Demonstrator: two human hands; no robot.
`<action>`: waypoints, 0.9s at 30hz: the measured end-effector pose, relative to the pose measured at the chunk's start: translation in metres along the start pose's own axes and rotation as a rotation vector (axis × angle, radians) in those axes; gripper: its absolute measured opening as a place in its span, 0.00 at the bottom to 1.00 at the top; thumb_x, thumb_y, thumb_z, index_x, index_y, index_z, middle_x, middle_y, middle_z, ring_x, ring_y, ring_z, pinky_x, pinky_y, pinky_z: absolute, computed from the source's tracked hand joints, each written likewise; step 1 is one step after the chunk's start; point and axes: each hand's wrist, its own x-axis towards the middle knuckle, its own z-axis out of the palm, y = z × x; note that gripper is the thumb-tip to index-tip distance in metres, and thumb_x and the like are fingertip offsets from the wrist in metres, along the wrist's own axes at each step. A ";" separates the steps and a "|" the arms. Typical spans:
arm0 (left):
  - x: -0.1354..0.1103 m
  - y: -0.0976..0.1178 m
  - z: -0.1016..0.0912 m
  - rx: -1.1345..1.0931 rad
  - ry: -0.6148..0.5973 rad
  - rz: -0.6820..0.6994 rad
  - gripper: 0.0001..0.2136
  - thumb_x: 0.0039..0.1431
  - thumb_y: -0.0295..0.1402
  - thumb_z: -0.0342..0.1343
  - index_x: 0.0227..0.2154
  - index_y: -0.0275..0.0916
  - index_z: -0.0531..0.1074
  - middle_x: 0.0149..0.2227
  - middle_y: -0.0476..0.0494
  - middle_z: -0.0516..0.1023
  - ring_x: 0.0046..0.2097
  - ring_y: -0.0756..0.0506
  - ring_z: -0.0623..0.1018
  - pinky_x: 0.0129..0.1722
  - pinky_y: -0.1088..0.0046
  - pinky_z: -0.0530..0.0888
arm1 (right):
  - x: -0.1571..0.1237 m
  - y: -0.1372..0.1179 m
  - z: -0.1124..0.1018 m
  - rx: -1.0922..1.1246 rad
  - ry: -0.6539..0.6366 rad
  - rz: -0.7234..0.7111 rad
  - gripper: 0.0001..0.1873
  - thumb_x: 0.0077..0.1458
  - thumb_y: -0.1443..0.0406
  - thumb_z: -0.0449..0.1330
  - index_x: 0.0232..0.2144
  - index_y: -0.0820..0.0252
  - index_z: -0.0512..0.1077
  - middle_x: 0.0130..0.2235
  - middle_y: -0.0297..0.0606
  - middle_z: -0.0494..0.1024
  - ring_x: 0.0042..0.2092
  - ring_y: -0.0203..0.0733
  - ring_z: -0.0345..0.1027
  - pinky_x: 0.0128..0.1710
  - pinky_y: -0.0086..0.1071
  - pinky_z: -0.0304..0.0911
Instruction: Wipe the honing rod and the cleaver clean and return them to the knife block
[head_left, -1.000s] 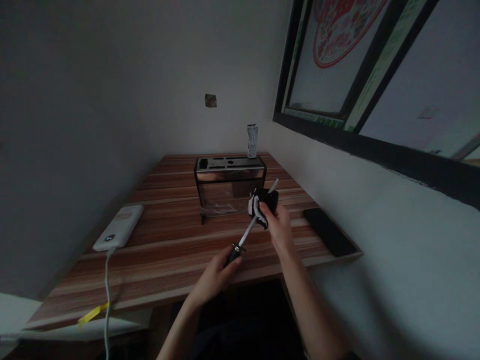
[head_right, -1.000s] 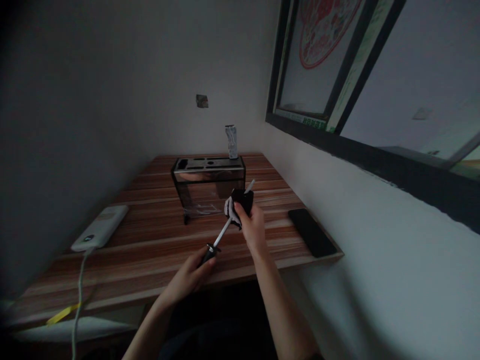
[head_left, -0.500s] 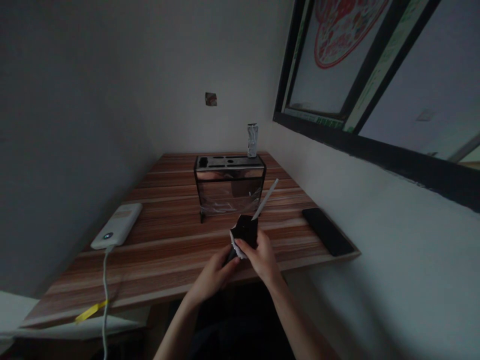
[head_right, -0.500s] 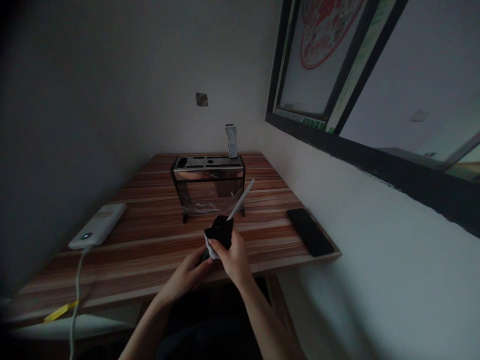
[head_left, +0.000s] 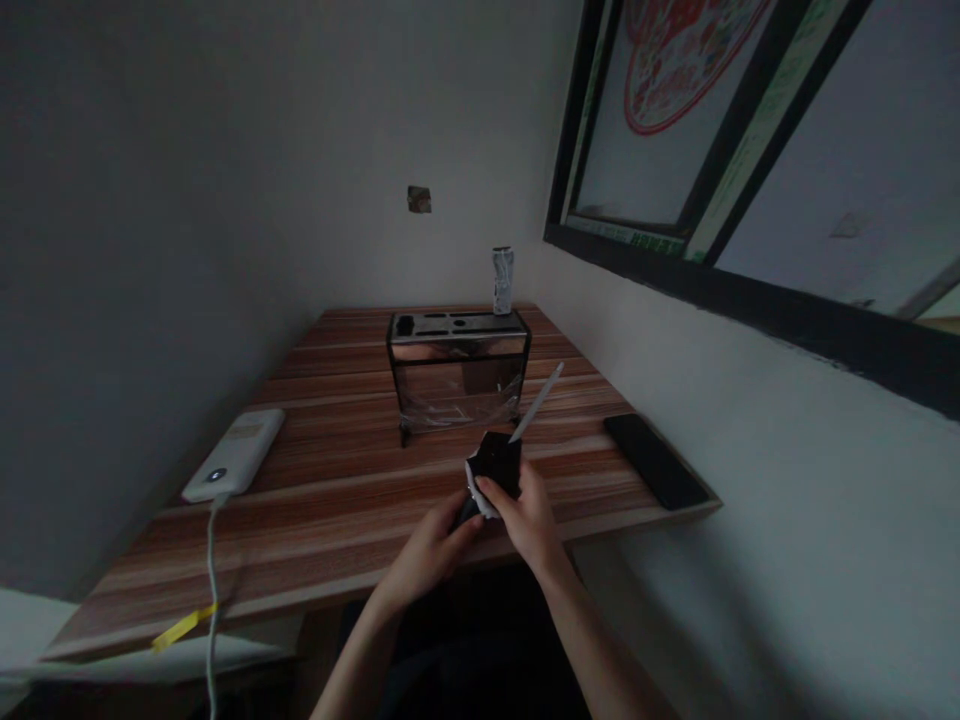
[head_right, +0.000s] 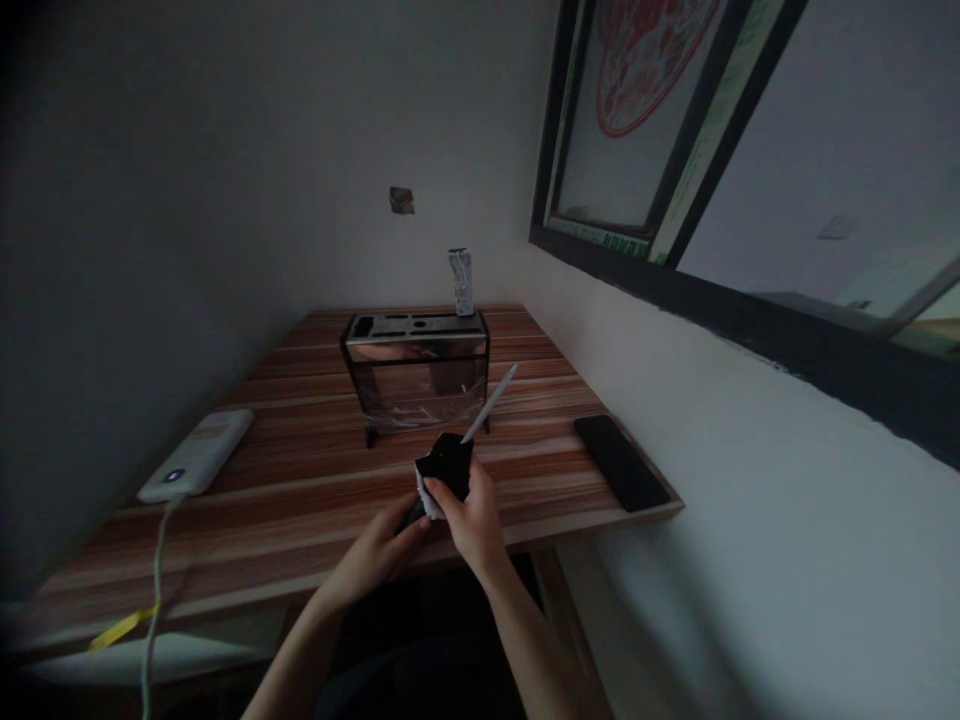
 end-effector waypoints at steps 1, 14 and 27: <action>0.000 0.000 0.000 0.003 -0.002 0.007 0.22 0.59 0.42 0.51 0.53 0.33 0.68 0.31 0.45 0.76 0.36 0.44 0.73 0.36 0.72 0.71 | 0.001 0.000 0.000 0.007 0.004 -0.004 0.21 0.44 0.57 0.66 0.39 0.62 0.73 0.36 0.43 0.81 0.39 0.49 0.75 0.39 0.39 0.70; -0.002 0.008 0.000 0.075 -0.010 0.030 0.18 0.60 0.43 0.50 0.44 0.34 0.71 0.38 0.44 0.75 0.41 0.44 0.72 0.42 0.72 0.68 | 0.059 -0.018 -0.044 0.036 0.071 -0.137 0.17 0.46 0.56 0.67 0.34 0.61 0.75 0.32 0.39 0.80 0.32 0.41 0.73 0.31 0.31 0.67; -0.003 0.007 0.000 0.135 -0.060 0.035 0.16 0.60 0.42 0.50 0.43 0.35 0.72 0.36 0.46 0.75 0.38 0.45 0.72 0.39 0.74 0.68 | 0.100 -0.036 -0.080 0.197 0.270 -0.273 0.15 0.43 0.56 0.68 0.31 0.60 0.77 0.30 0.35 0.78 0.31 0.37 0.70 0.33 0.30 0.67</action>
